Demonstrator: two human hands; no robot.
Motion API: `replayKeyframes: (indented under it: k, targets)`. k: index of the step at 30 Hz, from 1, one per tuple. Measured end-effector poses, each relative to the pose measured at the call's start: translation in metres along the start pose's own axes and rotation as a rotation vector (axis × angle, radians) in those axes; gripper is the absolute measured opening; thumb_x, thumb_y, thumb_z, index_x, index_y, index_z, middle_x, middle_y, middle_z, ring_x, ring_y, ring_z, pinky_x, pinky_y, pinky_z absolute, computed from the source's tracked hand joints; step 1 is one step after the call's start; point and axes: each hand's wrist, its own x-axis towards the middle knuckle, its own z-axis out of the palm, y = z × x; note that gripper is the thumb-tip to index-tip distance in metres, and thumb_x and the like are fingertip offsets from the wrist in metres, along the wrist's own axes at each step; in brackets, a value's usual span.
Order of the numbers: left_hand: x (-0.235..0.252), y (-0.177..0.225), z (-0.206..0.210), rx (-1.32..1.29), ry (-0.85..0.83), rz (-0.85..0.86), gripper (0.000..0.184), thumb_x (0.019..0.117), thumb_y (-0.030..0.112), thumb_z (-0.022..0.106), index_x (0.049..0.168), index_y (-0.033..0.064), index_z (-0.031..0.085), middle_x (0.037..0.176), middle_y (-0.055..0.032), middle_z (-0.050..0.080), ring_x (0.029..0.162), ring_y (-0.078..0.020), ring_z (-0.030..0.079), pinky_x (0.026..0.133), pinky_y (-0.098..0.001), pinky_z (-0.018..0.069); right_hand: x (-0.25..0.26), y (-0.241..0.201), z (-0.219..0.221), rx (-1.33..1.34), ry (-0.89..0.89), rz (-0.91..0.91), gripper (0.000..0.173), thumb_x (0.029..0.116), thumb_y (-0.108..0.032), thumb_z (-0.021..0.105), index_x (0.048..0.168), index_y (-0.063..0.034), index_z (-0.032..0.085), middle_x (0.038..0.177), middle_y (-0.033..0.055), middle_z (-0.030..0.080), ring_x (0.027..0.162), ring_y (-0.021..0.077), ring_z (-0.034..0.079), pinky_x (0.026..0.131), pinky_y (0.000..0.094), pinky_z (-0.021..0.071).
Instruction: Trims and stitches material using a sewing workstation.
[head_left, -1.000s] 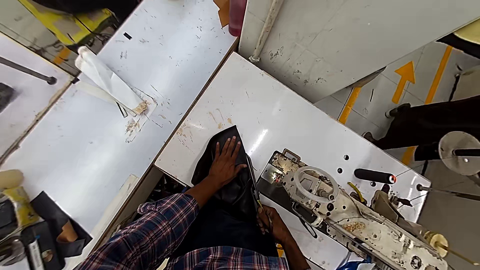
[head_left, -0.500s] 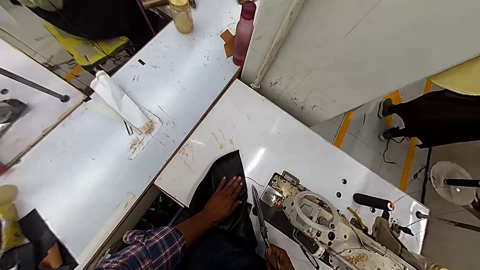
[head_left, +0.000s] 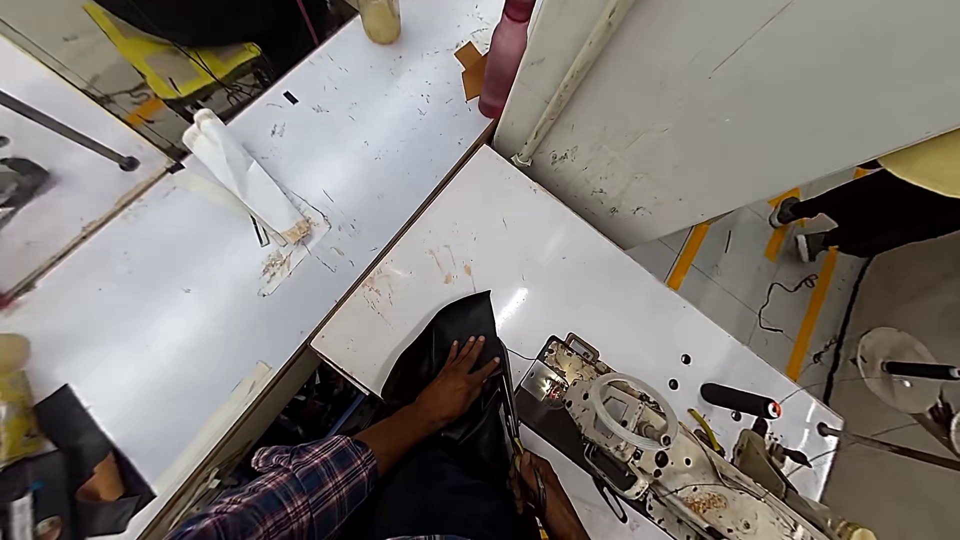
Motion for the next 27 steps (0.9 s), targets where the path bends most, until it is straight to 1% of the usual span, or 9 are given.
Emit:
replayKeyframes:
  k: [2,5,8,11,15,17,23,27]
  targets:
    - [0.0,-0.001,-0.001,0.006,-0.002,0.014,0.047,0.1101,0.029,0.036,0.155,0.0248,0.048,0.17,-0.0145,0.022,0.16,-0.0279,0.01,0.128,-0.057,0.0068,0.005,-0.003,0.003,0.0,0.018,-0.008,0.064,0.0909,-0.074,0.055,0.089,-0.01,0.059,0.062,-0.002,0.056,0.051,0.0106,0.057,0.051,0.0269,0.051]
    - [-0.001,-0.003,-0.001,-0.003,0.013,0.035,0.046,0.1096,0.027,0.037,0.154,0.026,0.049,0.17,-0.0146,0.023,0.159,-0.028,0.012,0.127,-0.0581,0.0077,0.009,-0.004,0.003,0.001,0.027,-0.022,0.062,0.0931,-0.071,0.054,0.09,-0.0092,0.059,0.063,-0.0023,0.056,0.053,0.0106,0.057,0.052,0.0269,0.0515]
    - [-0.002,-0.004,0.0,-0.004,0.012,0.041,0.046,0.1098,0.027,0.037,0.154,0.0263,0.049,0.17,-0.0146,0.022,0.16,-0.0283,0.011,0.127,-0.0582,0.0073,0.012,-0.006,0.002,-0.015,0.027,-0.021,0.063,0.0933,-0.072,0.053,0.09,-0.009,0.059,0.063,-0.0019,0.056,0.053,0.0108,0.058,0.052,0.0269,0.0524]
    - [-0.002,-0.003,-0.001,-0.014,0.019,0.034,0.045,0.11,0.027,0.038,0.154,0.0264,0.05,0.17,-0.0146,0.022,0.16,-0.0277,0.011,0.127,-0.0576,0.0076,0.014,-0.009,0.002,-0.044,0.04,-0.01,0.061,0.0945,-0.069,0.053,0.091,-0.0086,0.059,0.063,-0.0018,0.056,0.053,0.0115,0.058,0.052,0.0279,0.053]
    - [-0.003,-0.004,-0.002,-0.026,0.027,0.048,0.045,0.11,0.027,0.039,0.154,0.025,0.049,0.17,-0.0153,0.021,0.16,-0.0283,0.01,0.127,-0.0574,0.0063,0.016,-0.012,0.005,-0.064,0.06,-0.007,0.052,0.0986,-0.059,0.053,0.09,-0.0078,0.058,0.063,-0.0013,0.056,0.053,0.0114,0.058,0.052,0.0272,0.0519]
    - [-0.003,-0.004,-0.002,-0.023,0.037,0.058,0.045,0.11,0.027,0.04,0.154,0.0246,0.049,0.17,-0.0155,0.022,0.16,-0.0286,0.011,0.127,-0.0574,0.0068,0.016,-0.014,0.005,-0.082,0.074,-0.006,0.049,0.0997,-0.056,0.052,0.089,-0.008,0.058,0.063,-0.0013,0.056,0.053,0.0112,0.057,0.052,0.0269,0.0515]
    - [-0.003,-0.003,-0.004,-0.025,0.038,0.062,0.045,0.1103,0.028,0.04,0.154,0.0251,0.049,0.17,-0.0151,0.022,0.16,-0.0286,0.011,0.127,-0.0572,0.0067,0.017,-0.013,0.004,-0.093,0.075,0.008,0.05,0.0981,-0.057,0.054,0.089,-0.0079,0.058,0.063,-0.0005,0.056,0.052,0.012,0.058,0.052,0.0276,0.052]
    - [-0.002,-0.001,-0.005,-0.023,0.043,0.06,0.044,0.1099,0.028,0.041,0.153,0.0237,0.051,0.169,-0.0166,0.025,0.159,-0.0305,0.014,0.127,-0.0572,0.0079,0.017,-0.012,0.005,-0.081,0.069,0.003,0.051,0.0983,-0.057,0.054,0.089,-0.0078,0.059,0.062,-0.0007,0.056,0.051,0.0119,0.057,0.05,0.0274,0.0515]
